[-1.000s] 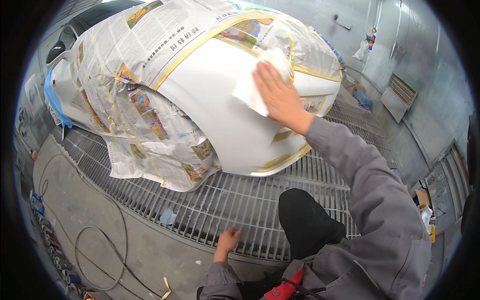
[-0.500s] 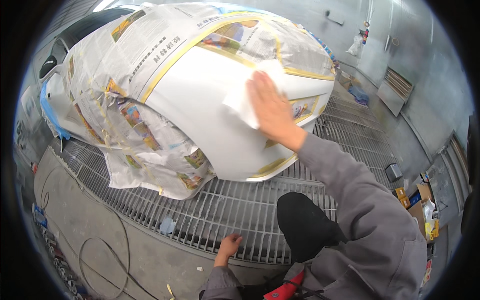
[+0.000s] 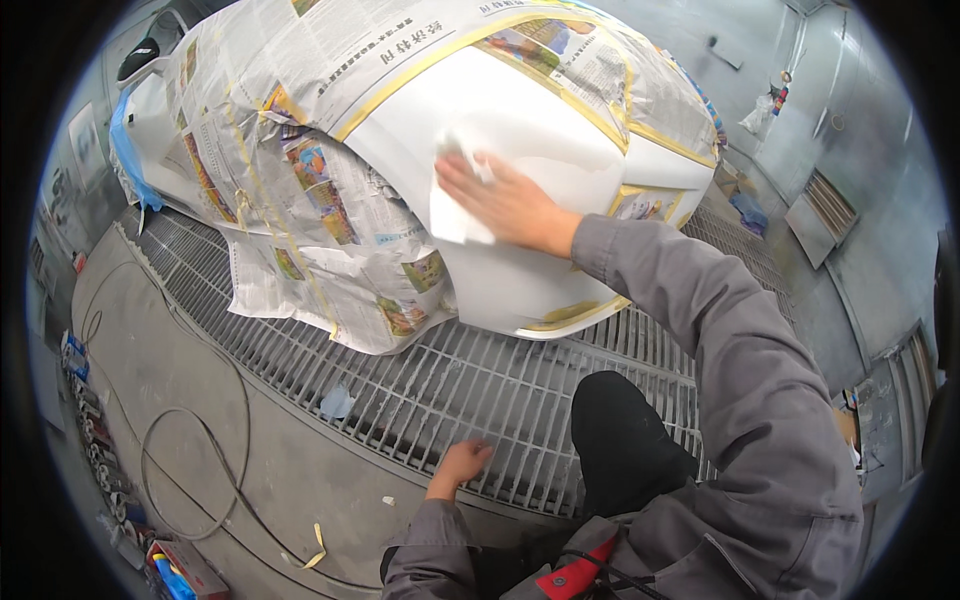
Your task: The person mixes white paint in a small container using a metal stirrer, then pours the mixture into a spray gun. Afterward, they wipe a newspaper-covered car part with a cloth.
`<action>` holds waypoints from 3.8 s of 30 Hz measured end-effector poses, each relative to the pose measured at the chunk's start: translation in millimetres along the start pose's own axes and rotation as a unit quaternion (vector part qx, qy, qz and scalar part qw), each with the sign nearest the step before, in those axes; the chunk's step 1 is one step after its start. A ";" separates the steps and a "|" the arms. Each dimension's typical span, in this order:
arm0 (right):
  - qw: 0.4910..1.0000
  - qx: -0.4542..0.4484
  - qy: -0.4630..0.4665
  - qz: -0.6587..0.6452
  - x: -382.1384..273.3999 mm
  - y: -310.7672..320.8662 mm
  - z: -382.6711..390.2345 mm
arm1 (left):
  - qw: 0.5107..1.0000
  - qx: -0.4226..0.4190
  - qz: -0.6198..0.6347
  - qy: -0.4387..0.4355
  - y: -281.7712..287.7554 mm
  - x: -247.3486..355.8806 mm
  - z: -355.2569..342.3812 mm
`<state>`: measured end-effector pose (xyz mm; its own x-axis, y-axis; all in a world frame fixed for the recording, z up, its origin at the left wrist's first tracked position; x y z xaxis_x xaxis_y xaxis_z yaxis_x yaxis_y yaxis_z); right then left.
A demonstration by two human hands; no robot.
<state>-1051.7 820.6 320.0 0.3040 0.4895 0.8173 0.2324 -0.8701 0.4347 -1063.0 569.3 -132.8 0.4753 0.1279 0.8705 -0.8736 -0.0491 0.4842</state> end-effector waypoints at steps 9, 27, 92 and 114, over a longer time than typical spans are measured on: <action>0.988 0.040 -0.129 -0.079 91.2 27.6 32.5 | 0.998 -0.027 -0.009 0.056 15.9 1.5 11.7; 0.999 0.040 -0.030 -0.013 18.1 -4.2 -125.3 | 0.997 -0.020 -0.077 0.001 2.5 2.4 1.3; 0.999 0.037 -0.015 -0.016 18.4 -1.9 -82.8 | 0.996 -0.058 -0.039 0.047 12.9 21.5 2.8; 0.967 -0.167 0.191 0.016 -83.1 -44.3 -1.0 | 0.997 -0.050 -0.028 0.047 22.7 18.8 11.1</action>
<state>-1088.2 818.5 233.2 -0.0713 0.4608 0.8847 -0.1032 -0.8856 0.4529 -1072.7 559.7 -104.5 0.5158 0.2207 0.8278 -0.8542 0.0589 0.5165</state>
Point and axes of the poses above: each hand's wrist, its own z-axis away from the middle knuckle, its own y-axis out of the back of the hand, x = y × z, the point moved 4 cm from there along -z, towards the middle knuckle, and after that the axes turned 8 degrees about -y, right-handed, at the moved point
